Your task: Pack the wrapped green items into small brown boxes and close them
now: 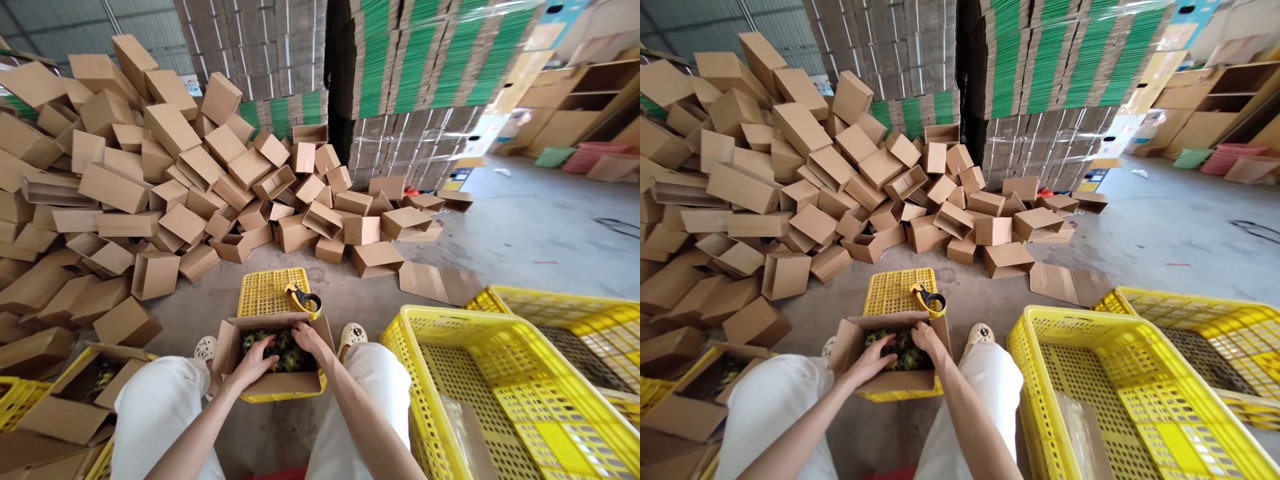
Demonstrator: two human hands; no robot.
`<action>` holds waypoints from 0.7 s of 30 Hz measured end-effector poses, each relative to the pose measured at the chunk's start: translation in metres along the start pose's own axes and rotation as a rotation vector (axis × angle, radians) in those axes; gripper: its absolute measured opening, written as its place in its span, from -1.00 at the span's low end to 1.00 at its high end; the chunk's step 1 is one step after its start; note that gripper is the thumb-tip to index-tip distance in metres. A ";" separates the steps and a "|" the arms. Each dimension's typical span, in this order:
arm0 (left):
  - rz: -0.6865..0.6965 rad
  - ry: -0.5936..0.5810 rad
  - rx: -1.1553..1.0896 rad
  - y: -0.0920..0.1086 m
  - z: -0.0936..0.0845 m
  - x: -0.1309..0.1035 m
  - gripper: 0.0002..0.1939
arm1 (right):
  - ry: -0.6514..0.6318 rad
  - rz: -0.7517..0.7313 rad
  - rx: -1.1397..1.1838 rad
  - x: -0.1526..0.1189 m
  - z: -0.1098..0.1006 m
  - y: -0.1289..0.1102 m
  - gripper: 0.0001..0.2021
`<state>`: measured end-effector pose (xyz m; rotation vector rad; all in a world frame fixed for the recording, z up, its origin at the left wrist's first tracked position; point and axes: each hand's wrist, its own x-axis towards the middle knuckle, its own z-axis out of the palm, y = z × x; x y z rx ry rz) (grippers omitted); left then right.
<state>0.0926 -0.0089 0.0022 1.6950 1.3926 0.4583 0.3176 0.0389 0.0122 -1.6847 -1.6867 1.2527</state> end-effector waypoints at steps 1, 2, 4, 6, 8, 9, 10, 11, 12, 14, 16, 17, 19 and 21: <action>-0.005 0.011 -0.001 -0.001 0.001 0.000 -0.24 | -0.012 0.036 0.036 0.001 0.000 0.001 -0.71; -0.011 0.022 0.000 -0.001 0.001 0.001 -0.22 | -0.031 0.071 0.083 0.001 -0.001 0.001 -0.70; -0.023 0.052 0.013 -0.002 0.003 0.004 -0.22 | -0.075 0.107 0.179 0.000 -0.002 -0.001 -0.69; -0.024 0.092 0.036 -0.001 0.004 0.009 -0.31 | -0.121 0.094 0.265 -0.003 -0.002 -0.005 -0.65; -0.015 0.125 0.057 -0.002 0.004 0.014 -0.47 | -0.162 0.055 0.328 -0.006 -0.001 -0.010 -0.60; -0.012 0.134 0.063 -0.002 0.004 0.016 -0.53 | -0.168 0.022 0.325 -0.007 -0.001 -0.012 -0.58; -0.010 0.138 0.065 -0.003 0.004 0.018 -0.56 | -0.159 -0.014 0.300 -0.007 -0.001 -0.013 -0.58; -0.010 0.138 0.065 -0.004 0.005 0.019 -0.58 | -0.136 -0.049 0.258 -0.006 -0.002 -0.014 -0.59; -0.009 0.135 0.062 -0.006 0.005 0.019 -0.60 | -0.103 -0.077 0.207 -0.006 -0.004 -0.014 -0.62; -0.001 0.134 0.055 -0.008 0.006 0.018 -0.66 | -0.037 -0.105 0.108 -0.003 -0.006 -0.013 -0.68; 0.003 0.136 0.055 -0.010 0.007 0.015 -0.69 | -0.015 -0.102 0.043 -0.003 -0.005 -0.010 -0.76; 0.002 0.132 0.058 -0.010 0.007 0.014 -0.68 | -0.017 -0.100 0.012 -0.003 -0.003 -0.008 -0.77; -0.011 0.117 0.068 -0.010 0.006 0.012 -0.64 | -0.032 -0.092 -0.035 -0.003 0.003 -0.006 -0.70; -0.026 0.101 0.067 -0.008 0.005 0.010 -0.53 | -0.053 -0.080 -0.058 -0.003 0.007 -0.004 -0.62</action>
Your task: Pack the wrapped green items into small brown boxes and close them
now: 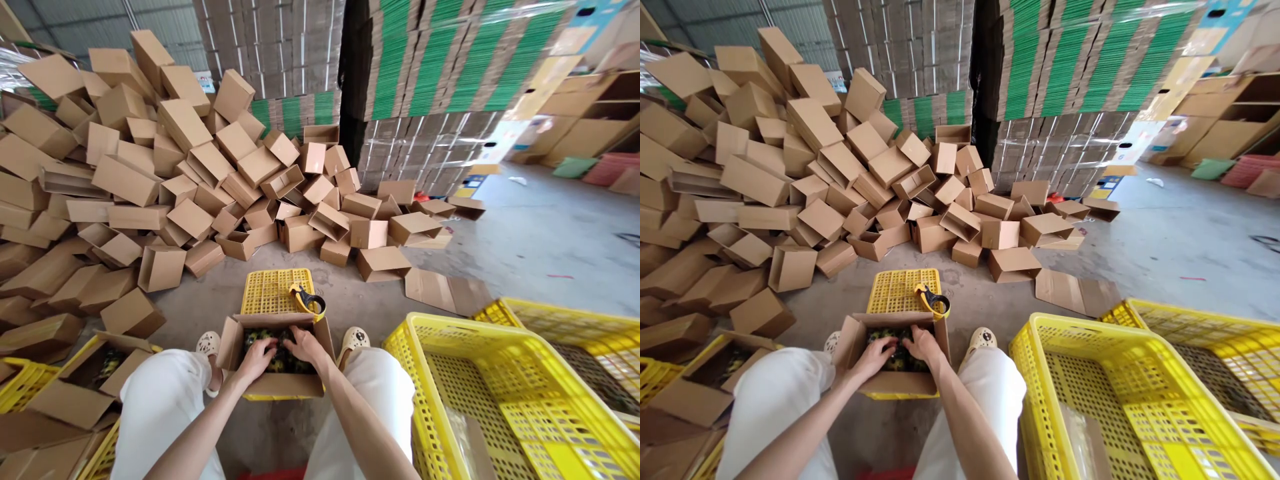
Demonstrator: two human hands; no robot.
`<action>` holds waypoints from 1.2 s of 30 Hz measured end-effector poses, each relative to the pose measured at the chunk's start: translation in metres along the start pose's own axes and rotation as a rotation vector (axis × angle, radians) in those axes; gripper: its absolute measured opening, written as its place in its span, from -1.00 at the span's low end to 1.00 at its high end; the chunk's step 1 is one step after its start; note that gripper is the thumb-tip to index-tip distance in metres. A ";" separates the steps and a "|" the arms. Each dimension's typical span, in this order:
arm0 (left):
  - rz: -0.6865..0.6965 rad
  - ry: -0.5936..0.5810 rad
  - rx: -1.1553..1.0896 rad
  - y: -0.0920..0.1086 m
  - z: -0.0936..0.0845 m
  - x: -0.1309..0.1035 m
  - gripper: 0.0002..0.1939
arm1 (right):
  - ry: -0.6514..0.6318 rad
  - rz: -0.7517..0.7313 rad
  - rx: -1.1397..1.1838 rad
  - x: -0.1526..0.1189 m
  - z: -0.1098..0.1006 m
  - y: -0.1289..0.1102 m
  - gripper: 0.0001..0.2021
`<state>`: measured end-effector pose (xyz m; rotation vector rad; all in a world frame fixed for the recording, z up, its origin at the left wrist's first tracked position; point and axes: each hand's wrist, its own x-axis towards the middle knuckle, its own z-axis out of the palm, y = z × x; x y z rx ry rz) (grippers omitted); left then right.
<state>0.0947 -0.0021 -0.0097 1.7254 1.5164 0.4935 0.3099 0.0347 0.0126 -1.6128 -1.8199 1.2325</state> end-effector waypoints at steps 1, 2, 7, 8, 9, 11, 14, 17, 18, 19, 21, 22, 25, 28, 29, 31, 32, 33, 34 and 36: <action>-0.007 -0.005 0.001 0.001 0.000 -0.001 -0.42 | -0.017 0.005 -0.002 0.001 0.001 0.001 -0.60; -0.012 -0.005 0.009 0.002 0.001 -0.002 -0.28 | -0.037 0.007 -0.001 0.002 0.000 0.001 -0.58; 0.014 0.066 0.105 0.005 0.010 0.000 -0.40 | -0.077 -0.069 -0.009 0.007 -0.008 -0.003 -0.58; 0.010 0.093 0.101 0.006 0.011 0.001 -0.50 | -0.058 -0.082 -0.025 0.007 -0.009 -0.005 -0.60; -0.002 0.119 0.085 0.006 0.012 0.002 -0.57 | -0.033 -0.089 -0.048 0.007 -0.009 -0.007 -0.61; -0.036 0.159 0.036 0.006 0.011 0.002 -0.65 | 0.030 -0.083 -0.115 0.007 -0.007 -0.010 -0.60; -0.095 0.216 -0.017 0.002 0.002 0.001 -0.62 | 0.115 -0.042 -0.255 0.006 0.000 -0.011 -0.60; -0.153 0.277 -0.046 -0.003 -0.011 -0.001 -0.55 | 0.116 0.008 -0.400 0.003 0.008 -0.008 -0.67; -0.164 0.291 -0.054 -0.004 -0.014 -0.002 -0.55 | 0.099 0.015 -0.443 0.002 0.011 -0.006 -0.69; -0.169 0.297 -0.061 -0.004 -0.016 -0.004 -0.55 | 0.081 0.017 -0.480 0.001 0.015 -0.005 -0.70; -0.169 0.293 -0.071 -0.001 -0.018 -0.007 -0.58 | 0.053 0.009 -0.536 0.000 0.020 -0.003 -0.67; -0.171 0.286 -0.072 0.001 -0.018 -0.008 -0.58 | 0.047 0.005 -0.556 -0.001 0.022 -0.003 -0.65; -0.202 0.259 -0.058 0.008 -0.016 -0.011 -0.59 | 0.041 -0.001 -0.584 0.000 0.024 -0.005 -0.64; -0.217 0.244 -0.073 0.009 -0.014 -0.011 -0.61 | 0.036 -0.002 -0.567 0.001 0.020 -0.008 -0.71; -0.214 0.244 -0.089 0.008 -0.013 -0.010 -0.62 | 0.034 -0.007 -0.552 0.000 0.018 -0.010 -0.72; -0.205 0.258 -0.122 0.003 -0.011 -0.010 -0.62 | 0.039 -0.030 -0.507 -0.002 0.012 -0.013 -0.72; -0.203 0.275 -0.136 0.000 -0.010 -0.010 -0.61 | 0.048 -0.050 -0.478 -0.003 0.007 -0.015 -0.71; -0.203 0.296 -0.148 -0.002 -0.009 -0.010 -0.61 | 0.061 -0.071 -0.450 -0.006 0.001 -0.017 -0.69; -0.203 0.319 -0.157 -0.004 -0.007 -0.010 -0.60 | 0.076 -0.093 -0.430 -0.009 -0.005 -0.018 -0.67; -0.187 0.334 -0.158 -0.006 -0.005 -0.011 -0.59 | 0.130 -0.127 -0.346 -0.015 -0.021 -0.022 -0.65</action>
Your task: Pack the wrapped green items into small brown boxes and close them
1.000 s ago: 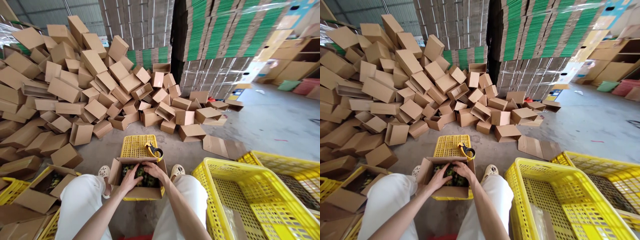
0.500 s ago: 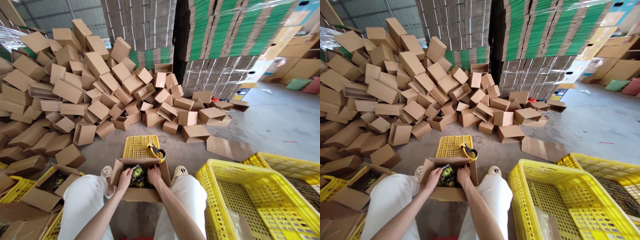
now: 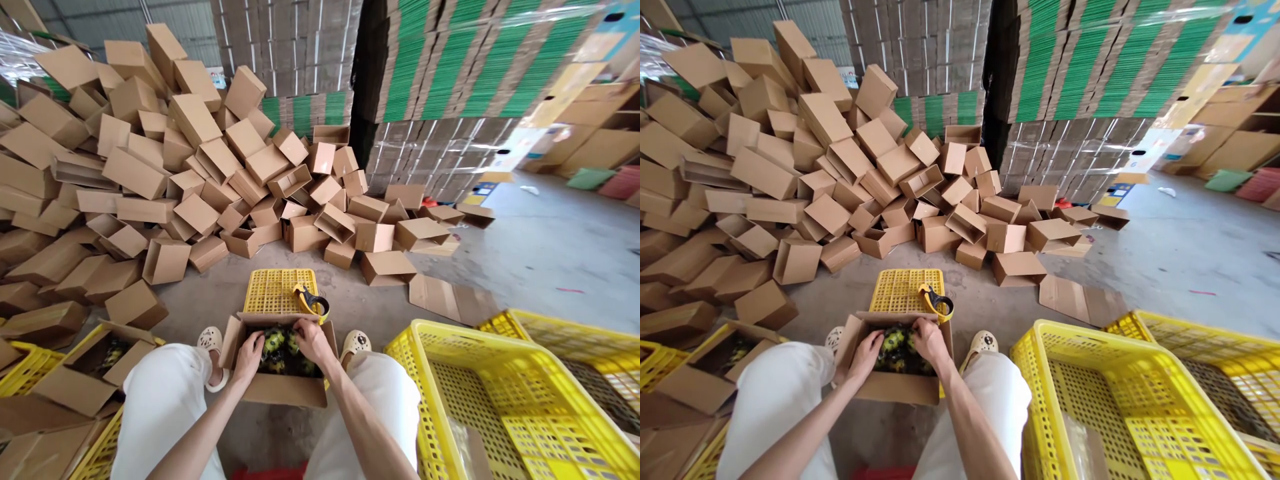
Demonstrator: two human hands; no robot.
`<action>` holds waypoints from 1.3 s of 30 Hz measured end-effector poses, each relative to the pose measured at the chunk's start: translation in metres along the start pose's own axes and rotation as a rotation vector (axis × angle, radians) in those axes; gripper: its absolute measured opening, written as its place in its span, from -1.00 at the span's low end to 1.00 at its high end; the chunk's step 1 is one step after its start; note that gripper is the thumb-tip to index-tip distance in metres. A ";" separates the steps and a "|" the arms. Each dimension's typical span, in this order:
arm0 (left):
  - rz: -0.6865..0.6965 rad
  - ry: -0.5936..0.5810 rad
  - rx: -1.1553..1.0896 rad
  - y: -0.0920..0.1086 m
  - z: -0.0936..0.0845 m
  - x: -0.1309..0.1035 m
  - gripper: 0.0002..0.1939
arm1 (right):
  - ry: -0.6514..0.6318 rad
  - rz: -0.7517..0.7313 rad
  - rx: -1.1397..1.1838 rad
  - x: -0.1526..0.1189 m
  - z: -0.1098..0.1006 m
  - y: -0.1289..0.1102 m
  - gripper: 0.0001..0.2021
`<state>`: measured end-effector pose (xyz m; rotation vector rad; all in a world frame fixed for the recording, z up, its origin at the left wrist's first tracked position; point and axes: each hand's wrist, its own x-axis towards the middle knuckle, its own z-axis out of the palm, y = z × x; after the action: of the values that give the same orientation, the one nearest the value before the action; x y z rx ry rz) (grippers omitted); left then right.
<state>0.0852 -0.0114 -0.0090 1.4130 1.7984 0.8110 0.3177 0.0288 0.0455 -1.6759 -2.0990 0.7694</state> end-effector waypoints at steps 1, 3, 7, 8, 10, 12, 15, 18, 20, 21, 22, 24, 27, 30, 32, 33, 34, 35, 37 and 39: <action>0.020 -0.018 0.010 0.000 0.001 -0.001 -0.59 | 0.039 0.003 0.068 -0.003 -0.009 0.001 -0.64; 0.092 -0.098 0.039 0.004 0.003 -0.005 -0.58 | 0.122 0.049 0.383 -0.008 -0.025 0.002 -0.65; 0.250 -0.309 0.015 0.011 0.006 -0.009 -0.51 | 0.105 0.161 0.860 -0.013 -0.040 0.000 -0.61; 0.270 -0.312 -0.002 0.011 0.006 -0.008 -0.51 | 0.099 0.170 0.907 -0.014 -0.039 -0.001 -0.61; 0.264 -0.205 0.017 0.006 0.006 -0.005 -0.54 | 0.094 0.164 0.939 -0.013 -0.036 -0.003 -0.63; 0.195 -0.036 0.129 -0.001 0.006 0.000 -0.56 | 0.079 0.113 0.917 -0.011 -0.032 -0.004 -0.66; 0.066 0.029 0.298 -0.011 0.007 0.007 -0.45 | 0.031 0.015 0.820 -0.008 -0.025 -0.005 -0.68; 0.045 -0.051 0.315 -0.015 0.007 0.011 -0.51 | -0.002 -0.054 0.619 -0.007 -0.017 -0.004 -0.67; 0.067 -0.068 0.295 -0.014 0.006 0.012 -0.67 | -0.028 -0.105 0.450 -0.006 -0.009 -0.003 -0.64; 0.079 -0.070 0.285 -0.014 0.005 0.012 -0.76 | -0.059 -0.127 0.371 -0.007 -0.005 -0.003 -0.63; 0.090 -0.077 0.275 -0.013 0.005 0.012 -0.82 | -0.100 -0.143 0.307 -0.007 0.000 -0.003 -0.62; 0.111 -0.098 0.260 -0.012 0.002 0.011 -0.86 | -0.177 -0.158 0.231 -0.009 0.010 -0.004 -0.61; 0.155 -0.132 0.193 -0.008 -0.001 0.008 -0.86 | -0.209 -0.181 0.159 -0.013 0.021 -0.008 -0.41; 0.216 -0.196 0.046 -0.002 -0.003 0.004 -0.85 | -0.236 -0.177 -0.027 -0.015 0.025 -0.010 -0.21; 0.248 -0.258 -0.033 0.001 -0.003 0.002 -0.83 | -0.236 -0.149 -0.132 -0.014 0.026 -0.012 -0.35; 0.255 -0.273 -0.050 0.001 -0.002 0.003 -0.82 | -0.217 -0.136 -0.140 -0.012 0.027 -0.012 -0.46; 0.248 -0.258 -0.049 0.000 -0.002 0.003 -0.81 | -0.186 -0.129 -0.122 -0.010 0.027 -0.013 -0.55; 0.225 -0.210 -0.027 -0.002 -0.001 0.004 -0.79 | -0.150 -0.125 -0.086 -0.008 0.027 -0.013 -0.62; 0.128 -0.052 0.060 -0.008 0.001 0.008 -0.68 | -0.080 -0.121 -0.006 -0.003 0.025 -0.013 -0.71; 0.016 0.069 0.145 -0.016 0.003 0.011 -0.55 | -0.029 -0.114 0.029 0.001 0.020 -0.012 -0.73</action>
<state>0.0772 -0.0039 -0.0257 1.5092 1.9344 0.7592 0.2968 0.0237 0.0364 -1.5247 -2.1709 0.7891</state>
